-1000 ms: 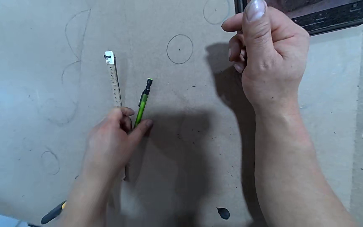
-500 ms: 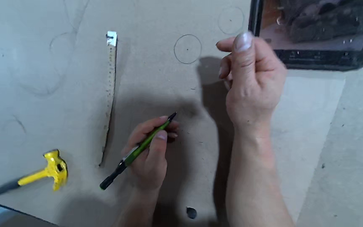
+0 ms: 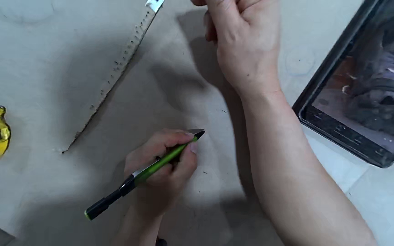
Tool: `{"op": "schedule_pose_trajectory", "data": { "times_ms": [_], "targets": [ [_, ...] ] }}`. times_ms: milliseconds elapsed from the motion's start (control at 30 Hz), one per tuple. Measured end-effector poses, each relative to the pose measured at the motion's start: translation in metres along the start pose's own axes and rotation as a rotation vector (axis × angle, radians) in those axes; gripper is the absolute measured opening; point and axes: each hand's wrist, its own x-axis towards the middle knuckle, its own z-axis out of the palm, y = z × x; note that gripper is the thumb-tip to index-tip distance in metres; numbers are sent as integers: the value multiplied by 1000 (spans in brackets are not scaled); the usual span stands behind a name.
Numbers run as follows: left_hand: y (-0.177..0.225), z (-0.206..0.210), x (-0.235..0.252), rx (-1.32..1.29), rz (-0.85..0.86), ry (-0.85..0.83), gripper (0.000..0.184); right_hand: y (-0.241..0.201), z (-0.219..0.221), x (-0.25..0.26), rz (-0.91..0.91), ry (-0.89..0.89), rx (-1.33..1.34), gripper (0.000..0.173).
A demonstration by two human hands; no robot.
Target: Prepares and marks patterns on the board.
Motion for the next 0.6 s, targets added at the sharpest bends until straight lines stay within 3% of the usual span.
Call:
{"op": "schedule_pose_trajectory", "data": {
  "times_ms": [233,600],
  "targets": [
    [-1,4,-3,-57,-50,47,11,1,-3,1,-26,54,35,37],
    [-4,-2,0,-84,-29,-30,10,1,-4,-1,-12,19,106,38]
  ]
}}
